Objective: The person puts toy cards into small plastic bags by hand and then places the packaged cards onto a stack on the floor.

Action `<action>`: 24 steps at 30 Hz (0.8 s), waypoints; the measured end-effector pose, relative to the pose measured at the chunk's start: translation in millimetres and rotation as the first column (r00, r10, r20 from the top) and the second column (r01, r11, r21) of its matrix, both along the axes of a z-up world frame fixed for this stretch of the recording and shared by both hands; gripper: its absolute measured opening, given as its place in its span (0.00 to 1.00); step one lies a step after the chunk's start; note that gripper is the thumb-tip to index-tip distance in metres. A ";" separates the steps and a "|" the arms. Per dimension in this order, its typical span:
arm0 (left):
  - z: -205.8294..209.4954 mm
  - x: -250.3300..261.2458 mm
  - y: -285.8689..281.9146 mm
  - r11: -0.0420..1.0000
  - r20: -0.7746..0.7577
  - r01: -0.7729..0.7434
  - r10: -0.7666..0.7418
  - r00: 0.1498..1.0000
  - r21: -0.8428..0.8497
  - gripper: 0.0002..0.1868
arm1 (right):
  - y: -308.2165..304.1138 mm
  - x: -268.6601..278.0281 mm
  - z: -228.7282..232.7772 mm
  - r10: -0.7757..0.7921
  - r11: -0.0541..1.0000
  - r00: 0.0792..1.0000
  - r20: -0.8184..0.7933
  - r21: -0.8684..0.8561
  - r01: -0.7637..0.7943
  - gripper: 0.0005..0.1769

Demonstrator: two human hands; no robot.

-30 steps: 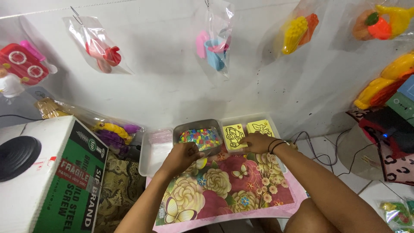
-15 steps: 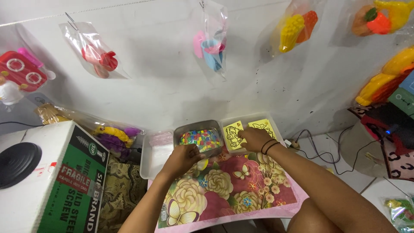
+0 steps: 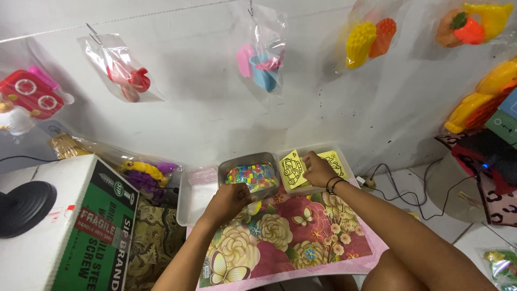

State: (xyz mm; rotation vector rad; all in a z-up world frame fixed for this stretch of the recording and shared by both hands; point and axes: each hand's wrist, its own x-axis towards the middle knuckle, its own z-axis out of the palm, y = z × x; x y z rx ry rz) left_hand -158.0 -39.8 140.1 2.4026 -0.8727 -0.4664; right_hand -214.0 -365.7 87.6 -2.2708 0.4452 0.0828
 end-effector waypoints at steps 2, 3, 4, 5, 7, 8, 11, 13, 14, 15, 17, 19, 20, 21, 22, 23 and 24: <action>2.7 -0.8 -0.4 1.000 0.005 0.001 -0.001 1.000 0.015 0.10 | 1.0 -1.1 2.8 -0.006 1.000 1.000 -0.006 0.004 0.006 0.26; 3.8 -2.0 -0.6 1.000 0.003 -0.007 0.007 1.000 0.022 0.09 | 0.7 -1.5 2.5 -0.018 1.000 1.000 -0.008 0.000 0.018 0.26; 4.8 -3.0 -0.6 0.999 0.002 -0.014 0.014 1.000 0.028 0.09 | 0.6 -1.7 2.0 -0.030 1.000 1.000 -0.010 -0.005 0.030 0.27; 10.7 -6.1 0.0 1.000 -0.001 -0.016 0.016 1.000 0.026 0.09 | 3.5 -6.7 11.2 -0.027 1.000 1.000 -0.013 -0.007 0.027 0.27; 22.7 -11.9 0.2 1.000 -0.003 -0.003 0.003 1.000 0.030 0.09 | 8.5 -16.7 29.9 -0.023 0.996 1.000 -0.008 -0.090 0.022 0.25; 24.6 -12.0 -0.1 1.000 -0.004 -0.004 0.004 1.000 0.027 0.09 | 3.8 -14.9 27.9 -0.022 0.995 1.000 -0.009 -0.094 0.021 0.25; 24.9 -11.7 0.4 0.999 -0.007 0.008 -0.007 1.000 0.046 0.09 | -10.7 -13.2 19.0 -0.069 0.996 0.997 0.030 -0.056 0.070 0.24; 20.0 -8.0 2.2 0.998 0.012 0.001 -0.002 1.000 0.059 0.08 | -21.1 -13.7 11.3 -0.150 0.984 0.977 0.150 0.113 0.134 0.22; 17.2 -7.1 3.6 0.998 0.009 -0.001 0.000 1.000 0.056 0.08 | -21.0 -17.8 17.7 -0.148 0.985 0.978 0.147 0.110 0.132 0.22; 14.7 -5.8 4.3 0.998 0.018 -0.008 0.006 1.000 0.068 0.08 | -21.6 -21.6 24.5 -0.181 0.966 0.969 0.169 0.217 0.142 0.22; 11.7 -3.1 5.4 0.997 0.025 -0.015 0.013 1.000 0.078 0.08 | -29.8 -26.9 32.5 -0.215 0.936 0.959 0.183 0.319 0.149 0.22; 10.3 -0.5 6.1 0.985 0.027 -0.009 0.004 1.000 0.171 0.11 | -45.1 -30.1 34.2 -0.143 0.983 0.961 0.235 0.147 0.110 0.15; 8.5 0.1 5.4 0.985 0.023 -0.008 0.004 1.000 0.170 0.11 | -48.1 -35.6 36.4 -0.143 0.983 0.962 0.231 0.146 0.111 0.15; 6.8 0.7 4.9 0.981 0.041 -0.014 0.006 0.999 0.193 0.11 | -50.9 -40.8 38.7 -0.065 0.996 0.970 0.232 0.070 0.050 0.14; 5.1 1.4 4.3 0.976 0.059 -0.019 0.007 0.998 0.216 0.10 | -53.8 -46.0 41.0 0.013 1.000 0.974 0.227 -0.007 -0.012 0.12; 4.7 2.5 4.9 0.976 0.055 -0.019 0.007 0.998 0.217 0.10 | -47.4 -53.9 52.8 0.014 1.000 0.975 0.223 -0.006 -0.013 0.12; 4.1 3.5 5.3 0.974 0.046 -0.019 0.009 0.999 0.224 0.11 | -41.3 -61.7 64.6 0.112 0.992 0.979 0.173 -0.076 -0.100 0.11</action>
